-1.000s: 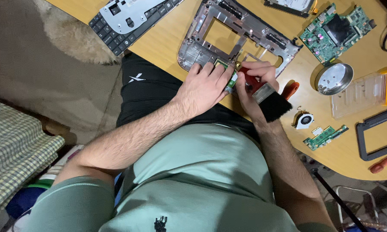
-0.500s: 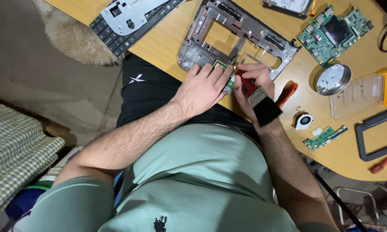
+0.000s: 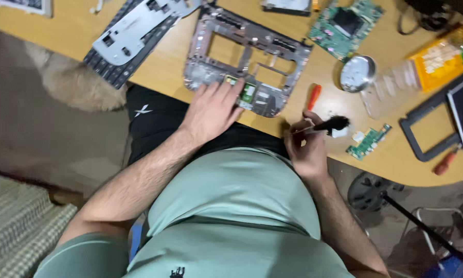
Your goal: The person disassembles a laptop chassis, removes a metal bracket, and cleans the internal components. They use a screwdriver to remove screws, a cotton swab to clean a circuit board, and a brush to dust the interior.
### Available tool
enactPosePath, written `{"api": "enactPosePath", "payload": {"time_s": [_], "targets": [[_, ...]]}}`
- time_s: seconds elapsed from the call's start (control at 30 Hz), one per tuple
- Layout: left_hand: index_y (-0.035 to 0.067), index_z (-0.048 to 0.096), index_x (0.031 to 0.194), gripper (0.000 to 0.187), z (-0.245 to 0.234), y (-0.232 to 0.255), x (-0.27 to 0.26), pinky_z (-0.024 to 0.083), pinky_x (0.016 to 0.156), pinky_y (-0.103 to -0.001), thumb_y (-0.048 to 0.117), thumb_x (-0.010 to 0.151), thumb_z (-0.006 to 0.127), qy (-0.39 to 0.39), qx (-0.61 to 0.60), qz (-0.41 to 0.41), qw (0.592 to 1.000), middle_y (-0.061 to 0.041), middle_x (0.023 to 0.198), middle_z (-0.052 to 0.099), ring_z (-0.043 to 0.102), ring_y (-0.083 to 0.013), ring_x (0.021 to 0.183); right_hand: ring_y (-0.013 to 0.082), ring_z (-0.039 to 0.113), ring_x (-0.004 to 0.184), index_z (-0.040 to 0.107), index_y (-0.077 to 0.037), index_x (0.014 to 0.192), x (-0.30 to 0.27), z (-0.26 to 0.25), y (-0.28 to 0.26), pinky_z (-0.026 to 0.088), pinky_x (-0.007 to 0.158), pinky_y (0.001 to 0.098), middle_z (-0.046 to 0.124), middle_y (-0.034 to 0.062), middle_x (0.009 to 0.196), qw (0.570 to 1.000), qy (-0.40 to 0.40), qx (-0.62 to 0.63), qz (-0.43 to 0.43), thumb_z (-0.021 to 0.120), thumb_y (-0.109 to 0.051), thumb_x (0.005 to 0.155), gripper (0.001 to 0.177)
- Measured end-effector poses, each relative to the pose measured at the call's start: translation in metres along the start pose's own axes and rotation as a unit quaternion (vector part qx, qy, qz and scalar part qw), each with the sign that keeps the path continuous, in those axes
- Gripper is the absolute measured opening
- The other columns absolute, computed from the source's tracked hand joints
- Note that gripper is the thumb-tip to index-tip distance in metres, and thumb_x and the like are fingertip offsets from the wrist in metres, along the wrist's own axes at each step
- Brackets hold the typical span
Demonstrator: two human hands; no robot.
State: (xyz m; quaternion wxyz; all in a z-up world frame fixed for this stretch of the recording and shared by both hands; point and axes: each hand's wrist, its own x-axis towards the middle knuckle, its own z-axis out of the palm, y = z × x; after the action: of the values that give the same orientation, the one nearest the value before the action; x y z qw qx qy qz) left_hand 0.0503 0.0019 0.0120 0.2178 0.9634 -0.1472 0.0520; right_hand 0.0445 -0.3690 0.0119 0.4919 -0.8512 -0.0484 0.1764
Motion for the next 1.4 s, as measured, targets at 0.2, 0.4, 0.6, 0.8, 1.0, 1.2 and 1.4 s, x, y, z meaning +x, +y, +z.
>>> {"api": "enactPosePath", "payload": {"time_s": [0.2, 0.4, 0.6, 0.8, 1.0, 1.2, 1.4], "targets": [[0.012, 0.076, 0.156, 0.048, 0.016, -0.004, -0.003, 0.061, 0.091, -0.051, 0.040, 0.118, 0.080, 0.036, -0.030, -0.019, 0.999, -0.007, 0.115, 0.070, 0.079, -0.0335, 0.105, 0.0455, 0.085, 0.078, 0.060, 0.002, 0.148, -0.028, -0.034, -0.057, 0.061, 0.066, 0.0575, 0.087, 0.0235, 0.101, 0.974, 0.053, -0.184, 0.121, 0.078, -0.025, 0.125, 0.040], [0.021, 0.082, 0.125, 0.018, 0.025, -0.010, -0.010, 0.065, 0.082, -0.045, 0.031, 0.111, 0.087, 0.070, -0.008, -0.014, 0.997, 0.001, 0.097, 0.067, 0.080, -0.0277, 0.091, 0.0352, 0.090, 0.090, 0.079, 0.006, 0.153, -0.010, -0.042, -0.058, 0.072, 0.077, 0.0442, 0.090, 0.0186, 0.110, 0.919, 0.094, -0.383, -0.006, 0.088, -0.020, 0.120, 0.043], [0.022, 0.083, 0.141, 0.036, 0.000, 0.009, -0.006, 0.066, 0.083, -0.047, 0.035, 0.108, 0.089, 0.051, 0.036, -0.020, 0.998, -0.003, 0.105, 0.070, 0.079, -0.0296, 0.096, 0.0337, 0.089, 0.096, 0.080, 0.009, 0.154, 0.020, -0.042, -0.066, 0.075, 0.084, 0.0454, 0.085, 0.0203, 0.109, 0.921, 0.079, -0.381, -0.023, 0.090, -0.019, 0.120, 0.045], [0.017, 0.079, 0.151, 0.058, 0.016, 0.004, 0.003, 0.066, 0.086, -0.050, 0.038, 0.100, 0.094, 0.037, 0.072, -0.004, 0.997, -0.005, 0.116, 0.067, 0.075, -0.0319, 0.103, 0.0335, 0.090, 0.095, 0.084, 0.000, 0.152, 0.033, -0.040, -0.037, 0.074, 0.083, 0.0520, 0.081, 0.0110, 0.104, 0.899, 0.087, -0.428, -0.020, 0.097, -0.029, 0.110, 0.053], [0.019, 0.074, 0.160, 0.069, 0.017, 0.001, 0.008, 0.064, 0.089, -0.047, 0.043, 0.099, 0.094, 0.046, 0.125, 0.032, 0.991, -0.004, 0.118, 0.069, 0.076, -0.0290, 0.108, 0.0298, 0.087, 0.090, 0.085, 0.005, 0.144, 0.037, -0.039, -0.047, 0.075, 0.079, 0.0387, 0.078, 0.0129, 0.100, 0.909, 0.109, -0.398, -0.062, 0.104, -0.015, 0.109, 0.045], [0.017, 0.076, 0.156, 0.043, 0.030, -0.004, 0.004, 0.066, 0.083, -0.045, 0.025, 0.115, 0.080, 0.082, 0.103, 0.019, 0.991, -0.005, 0.112, 0.067, 0.077, -0.0285, 0.102, 0.0284, 0.082, 0.074, 0.084, 0.003, 0.139, 0.036, -0.043, -0.049, 0.072, 0.070, 0.0427, 0.070, 0.0076, 0.093, 0.936, 0.116, -0.331, -0.043, 0.103, -0.009, 0.112, 0.036], [0.021, 0.085, 0.139, 0.029, 0.023, -0.011, -0.007, 0.064, 0.086, -0.046, 0.029, 0.111, 0.089, 0.074, 0.033, 0.030, 0.996, -0.003, 0.114, 0.072, 0.075, -0.0277, 0.103, 0.0277, 0.086, 0.083, 0.086, -0.018, 0.125, 0.034, -0.025, -0.006, 0.073, 0.077, 0.0505, 0.077, -0.0033, 0.086, 0.912, 0.092, -0.393, -0.072, 0.109, -0.030, 0.100, 0.036]]}}
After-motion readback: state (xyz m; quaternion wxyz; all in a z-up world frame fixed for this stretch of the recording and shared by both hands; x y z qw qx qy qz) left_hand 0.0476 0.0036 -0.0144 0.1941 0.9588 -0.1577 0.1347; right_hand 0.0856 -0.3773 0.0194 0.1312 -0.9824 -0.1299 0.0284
